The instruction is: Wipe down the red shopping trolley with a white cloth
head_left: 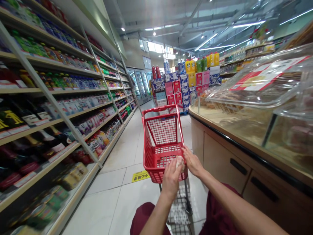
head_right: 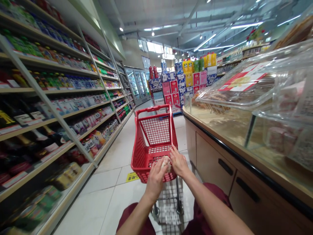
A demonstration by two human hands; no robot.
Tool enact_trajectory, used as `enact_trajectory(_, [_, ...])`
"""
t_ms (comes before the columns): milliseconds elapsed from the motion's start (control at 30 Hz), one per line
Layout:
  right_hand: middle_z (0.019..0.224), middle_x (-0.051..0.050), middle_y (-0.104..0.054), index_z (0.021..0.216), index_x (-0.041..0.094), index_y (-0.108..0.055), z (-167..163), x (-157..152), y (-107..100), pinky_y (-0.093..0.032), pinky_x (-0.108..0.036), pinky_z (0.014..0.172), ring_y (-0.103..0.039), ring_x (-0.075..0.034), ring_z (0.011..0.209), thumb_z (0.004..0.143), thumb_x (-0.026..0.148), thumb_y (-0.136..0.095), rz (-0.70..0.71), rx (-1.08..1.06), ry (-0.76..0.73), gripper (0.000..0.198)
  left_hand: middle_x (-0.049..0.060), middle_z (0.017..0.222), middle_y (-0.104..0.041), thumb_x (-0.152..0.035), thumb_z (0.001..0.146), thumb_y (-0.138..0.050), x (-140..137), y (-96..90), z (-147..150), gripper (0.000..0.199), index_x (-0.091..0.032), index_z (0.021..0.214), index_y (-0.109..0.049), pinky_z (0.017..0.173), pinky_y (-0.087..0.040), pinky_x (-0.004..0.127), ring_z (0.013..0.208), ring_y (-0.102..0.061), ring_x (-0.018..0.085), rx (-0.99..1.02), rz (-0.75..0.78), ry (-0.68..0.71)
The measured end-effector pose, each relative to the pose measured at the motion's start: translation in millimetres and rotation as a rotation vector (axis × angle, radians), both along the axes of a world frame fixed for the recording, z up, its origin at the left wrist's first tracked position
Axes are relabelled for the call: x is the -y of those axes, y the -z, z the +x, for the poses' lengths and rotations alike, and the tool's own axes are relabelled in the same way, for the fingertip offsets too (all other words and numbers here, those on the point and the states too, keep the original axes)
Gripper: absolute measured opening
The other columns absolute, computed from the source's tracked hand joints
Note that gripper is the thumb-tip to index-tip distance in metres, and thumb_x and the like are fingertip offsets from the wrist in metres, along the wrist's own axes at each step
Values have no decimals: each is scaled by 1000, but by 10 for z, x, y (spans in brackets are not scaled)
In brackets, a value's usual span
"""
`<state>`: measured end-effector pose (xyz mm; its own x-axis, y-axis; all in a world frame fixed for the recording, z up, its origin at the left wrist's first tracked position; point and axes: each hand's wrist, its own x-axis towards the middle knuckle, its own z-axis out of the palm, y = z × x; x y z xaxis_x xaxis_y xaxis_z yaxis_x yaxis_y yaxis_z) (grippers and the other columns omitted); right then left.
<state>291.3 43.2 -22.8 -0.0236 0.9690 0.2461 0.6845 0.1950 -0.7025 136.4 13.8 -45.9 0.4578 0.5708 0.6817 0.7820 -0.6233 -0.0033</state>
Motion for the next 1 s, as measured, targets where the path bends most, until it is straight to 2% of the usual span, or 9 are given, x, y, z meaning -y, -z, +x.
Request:
enact_trajectory(133, [141, -2, -21, 131, 22, -32, -1, 22, -51, -26, -51, 97, -26, -22, 126, 88, 41, -12, -24, 24, 11, 51, 9, 120, -53, -3, 74, -37, -60, 25, -628, 41, -22, 104, -57, 96, -36, 46, 115, -44, 21, 184, -42, -139])
enact_trajectory(233, [141, -3, -21, 131, 23, -31, -16, 4, -80, -25, -53, 96, -29, -23, 124, 88, 37, -18, -16, 82, 32, 47, 7, 123, -50, -4, 72, -36, -63, -40, -838, 45, -22, 110, -52, 98, -35, 42, 117, -42, 18, 451, -163, -206])
enact_trajectory(433, [137, -8, -31, 122, 20, -45, -212, 194, -99, -22, -54, 98, -26, -28, 125, 85, 35, -32, 171, 96, 75, 42, 7, 124, -49, -17, 69, -47, 118, -252, -337, 47, -19, 116, -46, 101, -31, 35, 116, -42, 18, 952, -545, -28])
enact_trajectory(567, [133, -9, -37, 132, 19, -30, -650, 533, 32, -33, -38, 99, -33, -20, 123, 87, 37, -31, 257, -187, -88, 49, 7, 120, -52, -34, 75, -43, 332, -394, -48, 50, -20, 123, -39, 95, -37, 34, 111, -48, 18, 1435, -926, 261])
enact_trajectory(667, [135, -13, -32, 135, 16, -21, -877, 673, 111, -31, -41, 100, -29, -23, 125, 83, 40, -40, 236, -256, -15, 60, 9, 118, -54, -49, 81, -29, 475, -461, -12, 53, -17, 120, -44, 98, -34, 35, 112, -47, 19, 1620, -1129, 447])
enact_trajectory(767, [138, -13, -26, 129, 17, -34, -905, 673, 135, -26, -47, 101, -22, -28, 127, 75, 40, -53, 280, -133, -11, 62, 10, 118, -54, -57, 80, -22, 563, -456, -118, 60, -17, 119, -45, 99, -31, 38, 112, -47, 20, 1585, -1300, 520])
enact_trajectory(867, [132, -14, -37, 122, 16, -44, -861, 644, 182, -31, -47, 99, -31, -26, 123, 76, 31, -52, 291, -44, -125, 49, 8, 116, -55, -60, 79, -21, 589, -387, -321, 61, -21, 120, -44, 97, -32, 41, 109, -49, 20, 1468, -1392, 559])
enact_trajectory(933, [127, -14, -44, 124, 15, -42, -849, 631, 216, -36, -42, 97, -38, -23, 119, 78, 23, -47, 310, -25, -234, 47, 9, 113, -57, -61, 79, -19, 553, -352, -492, 61, -21, 118, -45, 94, -34, 44, 106, -52, 20, 1336, -1398, 490])
enact_trajectory(1000, [126, -12, -46, 126, 18, -39, -857, 588, 198, -39, -39, 96, -40, -19, 118, 79, 16, -42, 375, -3, -313, 47, 9, 110, -59, -52, 82, -22, 447, -359, -679, 53, -20, 116, -47, 91, -37, 44, 101, -55, 20, 1052, -1237, 276])
